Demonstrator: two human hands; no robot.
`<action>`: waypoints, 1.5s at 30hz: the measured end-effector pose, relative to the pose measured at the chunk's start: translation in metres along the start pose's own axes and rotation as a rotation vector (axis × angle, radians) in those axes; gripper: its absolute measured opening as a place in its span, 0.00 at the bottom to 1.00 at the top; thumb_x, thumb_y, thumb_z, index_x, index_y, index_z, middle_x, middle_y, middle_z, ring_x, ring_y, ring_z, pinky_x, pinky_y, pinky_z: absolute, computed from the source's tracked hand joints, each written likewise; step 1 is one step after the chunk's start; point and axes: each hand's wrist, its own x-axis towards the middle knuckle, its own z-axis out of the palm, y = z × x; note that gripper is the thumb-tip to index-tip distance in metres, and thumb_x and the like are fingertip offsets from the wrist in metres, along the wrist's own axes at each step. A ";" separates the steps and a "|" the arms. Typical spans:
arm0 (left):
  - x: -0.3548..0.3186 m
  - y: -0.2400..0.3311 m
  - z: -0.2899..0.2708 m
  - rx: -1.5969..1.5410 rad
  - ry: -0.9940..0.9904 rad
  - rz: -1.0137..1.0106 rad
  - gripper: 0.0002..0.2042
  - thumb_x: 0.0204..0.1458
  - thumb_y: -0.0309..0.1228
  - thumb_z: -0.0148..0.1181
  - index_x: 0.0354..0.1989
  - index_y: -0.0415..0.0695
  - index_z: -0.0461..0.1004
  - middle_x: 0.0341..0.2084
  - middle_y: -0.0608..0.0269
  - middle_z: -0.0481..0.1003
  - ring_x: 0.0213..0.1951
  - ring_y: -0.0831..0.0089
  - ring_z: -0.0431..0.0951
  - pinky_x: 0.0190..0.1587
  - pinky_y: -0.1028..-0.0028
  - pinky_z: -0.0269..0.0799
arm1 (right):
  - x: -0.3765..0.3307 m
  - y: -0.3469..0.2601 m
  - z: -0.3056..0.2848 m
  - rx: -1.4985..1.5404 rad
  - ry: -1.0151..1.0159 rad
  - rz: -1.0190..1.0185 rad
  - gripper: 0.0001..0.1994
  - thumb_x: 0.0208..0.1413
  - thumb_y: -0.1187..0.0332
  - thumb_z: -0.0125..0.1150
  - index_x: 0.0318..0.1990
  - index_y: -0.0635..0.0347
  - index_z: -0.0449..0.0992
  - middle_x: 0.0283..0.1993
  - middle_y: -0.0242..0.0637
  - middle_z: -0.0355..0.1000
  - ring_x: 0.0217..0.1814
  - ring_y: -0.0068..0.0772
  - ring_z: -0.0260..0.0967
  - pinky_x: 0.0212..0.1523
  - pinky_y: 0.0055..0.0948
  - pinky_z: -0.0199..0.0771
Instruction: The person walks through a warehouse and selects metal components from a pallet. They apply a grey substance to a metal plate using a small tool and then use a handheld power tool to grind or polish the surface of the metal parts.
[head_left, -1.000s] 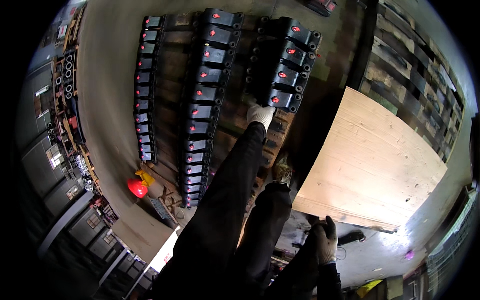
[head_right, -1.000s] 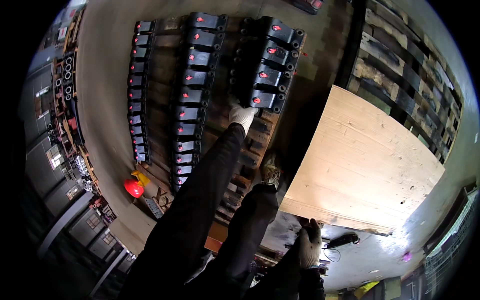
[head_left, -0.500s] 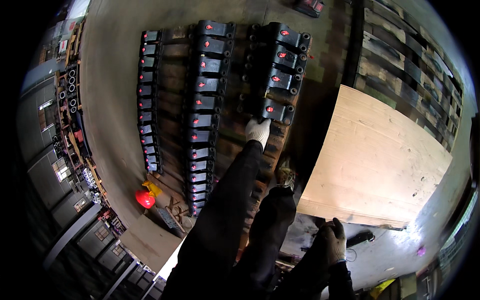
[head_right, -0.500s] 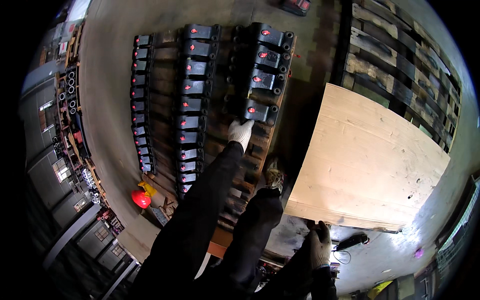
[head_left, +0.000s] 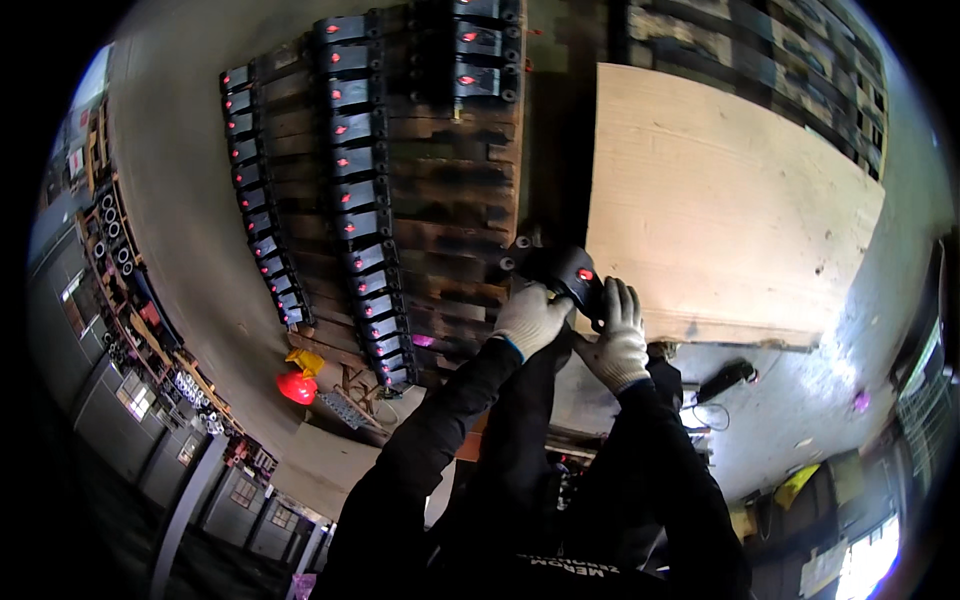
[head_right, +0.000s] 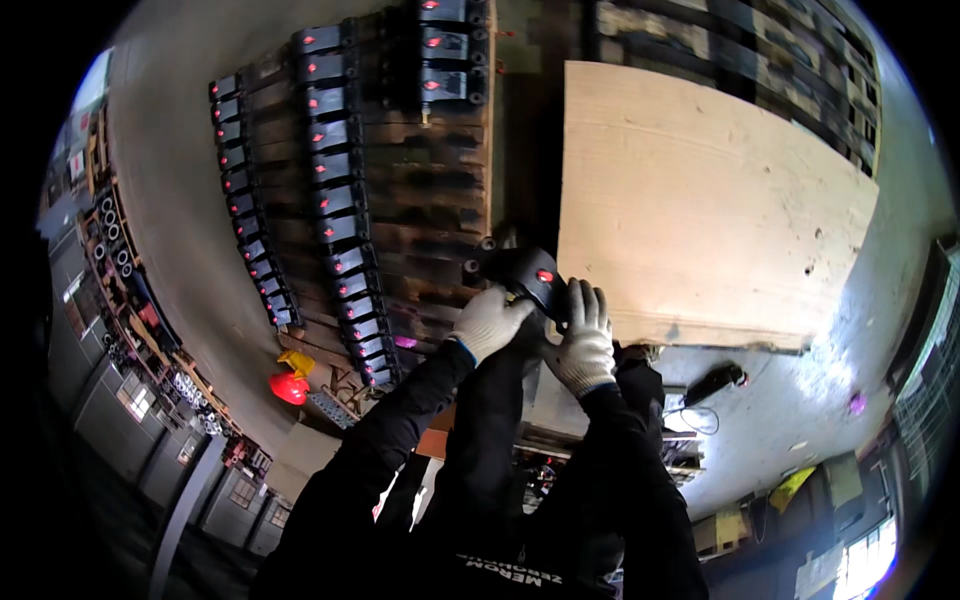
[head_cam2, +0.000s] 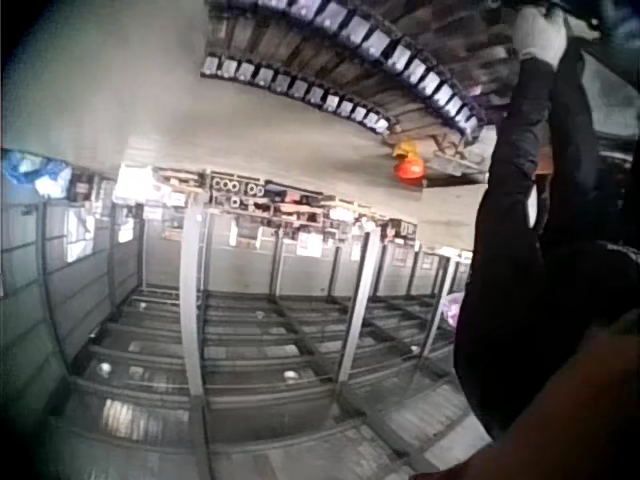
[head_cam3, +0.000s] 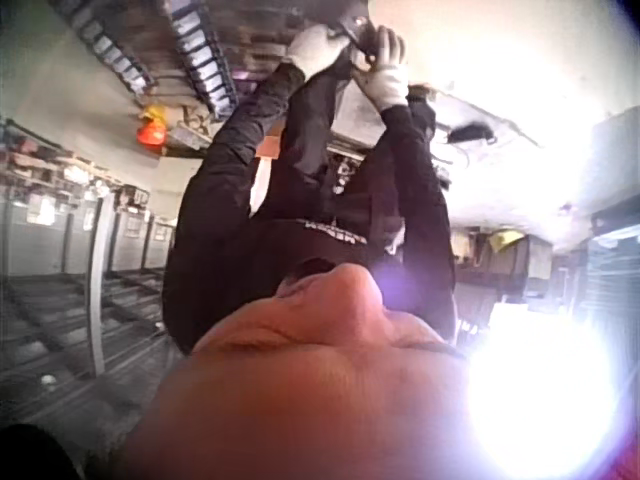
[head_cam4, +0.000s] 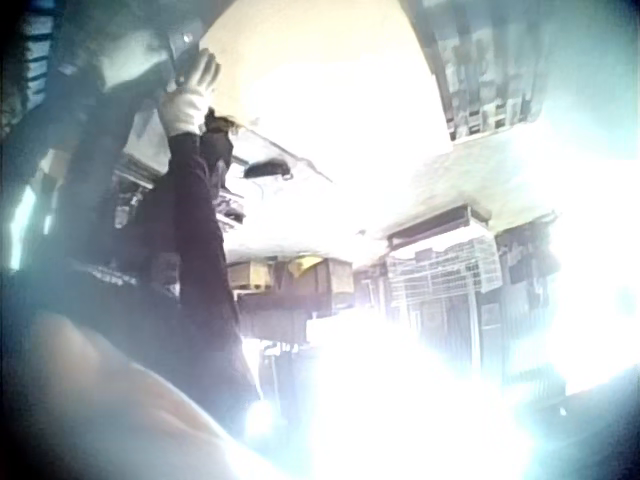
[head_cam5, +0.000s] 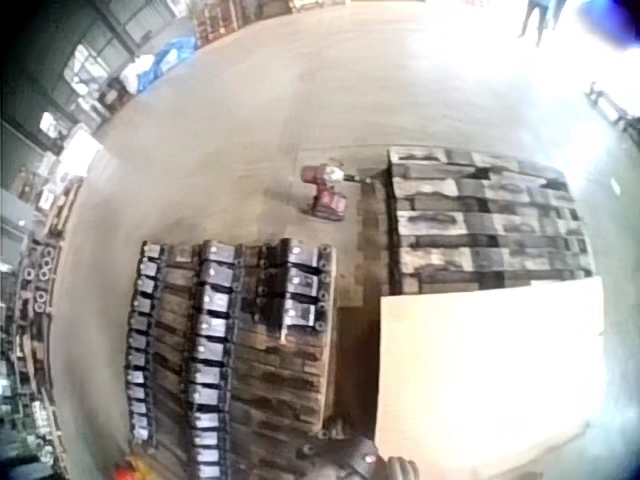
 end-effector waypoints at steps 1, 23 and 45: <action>-0.006 0.012 0.009 0.021 -0.052 0.054 0.21 0.55 0.45 0.59 0.39 0.34 0.78 0.35 0.36 0.78 0.42 0.41 0.79 0.45 0.52 0.75 | -0.007 0.013 0.009 -0.088 0.053 0.006 0.49 0.45 0.58 0.71 0.72 0.65 0.50 0.70 0.55 0.57 0.73 0.62 0.51 0.69 0.53 0.56; 0.018 -0.054 0.055 -0.318 0.097 -0.067 0.14 0.62 0.39 0.58 0.43 0.38 0.74 0.28 0.68 0.75 0.29 0.80 0.74 0.31 0.77 0.70 | -0.075 0.158 0.097 2.124 -0.208 0.777 0.21 0.52 0.68 0.55 0.53 0.69 0.71 0.52 0.52 0.73 0.54 0.55 0.72 0.60 0.58 0.72; 0.095 -0.052 0.005 -0.287 0.401 -0.001 0.22 0.55 0.44 0.62 0.48 0.37 0.74 0.40 0.44 0.80 0.47 0.46 0.79 0.48 0.57 0.74 | -0.081 0.172 0.144 2.055 -0.071 0.843 0.14 0.55 0.68 0.60 0.48 0.61 0.74 0.42 0.39 0.74 0.48 0.40 0.73 0.52 0.44 0.76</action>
